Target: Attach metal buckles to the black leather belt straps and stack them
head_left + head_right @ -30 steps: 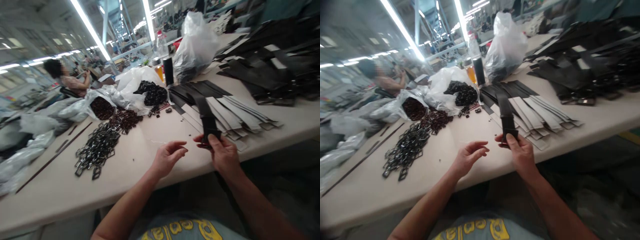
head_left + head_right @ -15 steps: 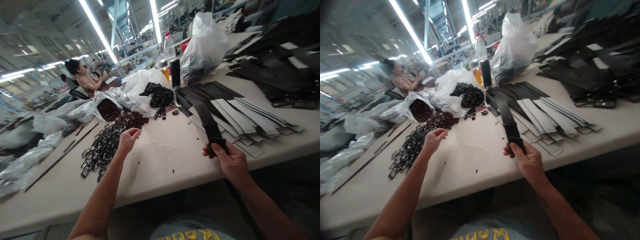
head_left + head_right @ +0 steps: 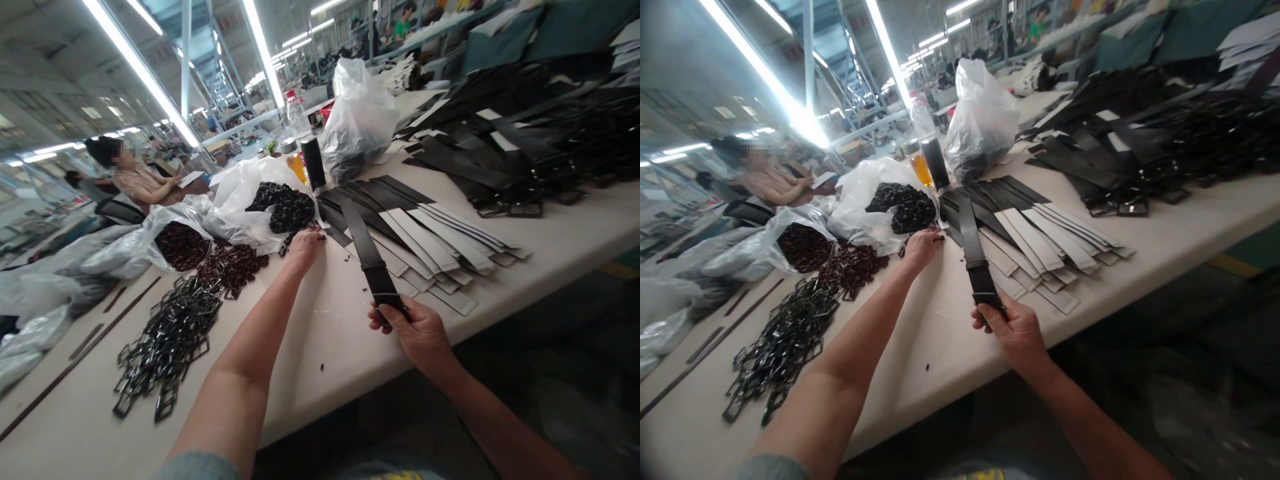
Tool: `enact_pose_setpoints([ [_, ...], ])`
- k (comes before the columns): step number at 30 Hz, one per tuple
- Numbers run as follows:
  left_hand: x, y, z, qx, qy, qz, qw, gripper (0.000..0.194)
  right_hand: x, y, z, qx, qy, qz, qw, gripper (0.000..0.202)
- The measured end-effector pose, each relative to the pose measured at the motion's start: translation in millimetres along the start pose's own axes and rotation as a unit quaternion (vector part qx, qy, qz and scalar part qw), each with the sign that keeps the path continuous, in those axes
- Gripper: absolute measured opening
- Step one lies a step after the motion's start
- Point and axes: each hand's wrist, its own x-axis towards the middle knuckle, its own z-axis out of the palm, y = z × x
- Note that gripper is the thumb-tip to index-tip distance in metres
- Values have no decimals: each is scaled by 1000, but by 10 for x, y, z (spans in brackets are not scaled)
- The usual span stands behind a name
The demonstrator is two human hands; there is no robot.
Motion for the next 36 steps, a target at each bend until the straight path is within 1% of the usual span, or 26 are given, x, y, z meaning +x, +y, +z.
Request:
enact_pose_setpoints([
  [4,91,-19,32,-28,1,-27,999,14,13,-6,1,1,-2,8,1000,42],
  [6,69,4,20,-64,5,-42,997,8,22,-16,2,4,1,9,1000,43],
  [8,-24,53,-11,-117,-1,-57,992,3,29,-29,5,9,4,2,1000,43],
  [10,-198,121,-60,-175,-18,-66,982,15,31,-43,9,13,-2,-4,1000,43],
  [13,-568,242,-143,-252,-51,-64,964,30,31,-58,18,4,-27,-2,1000,41],
  [14,-700,285,-163,-290,-62,-64,953,32,31,-60,21,-4,-35,-3,999,40],
  [17,-1052,418,-177,-413,-79,-66,905,30,31,-61,27,-26,-40,-20,999,35],
  [18,-1144,459,-167,-432,-75,-59,897,28,31,-64,29,-30,-38,-27,998,34],
  [21,-1336,565,-123,-433,-63,-18,899,22,30,-87,32,-33,-36,-37,998,31],
  [23,-1406,618,-102,-432,-77,-9,898,20,31,-110,34,-33,-36,-39,998,29],
  [26,-1459,678,-97,-440,-98,-19,892,20,32,-130,39,-47,-43,-46,997,28],
  [30,-1477,719,-103,-451,-101,-29,886,22,35,-119,52,-71,-50,-55,995,27],
  [34,-1463,717,-73,-464,-99,-50,879,26,44,-107,55,-78,-66,-62,993,24],
  [36,-1452,709,-51,-464,-105,-43,878,29,52,-105,46,-76,-76,-59,992,24],
])
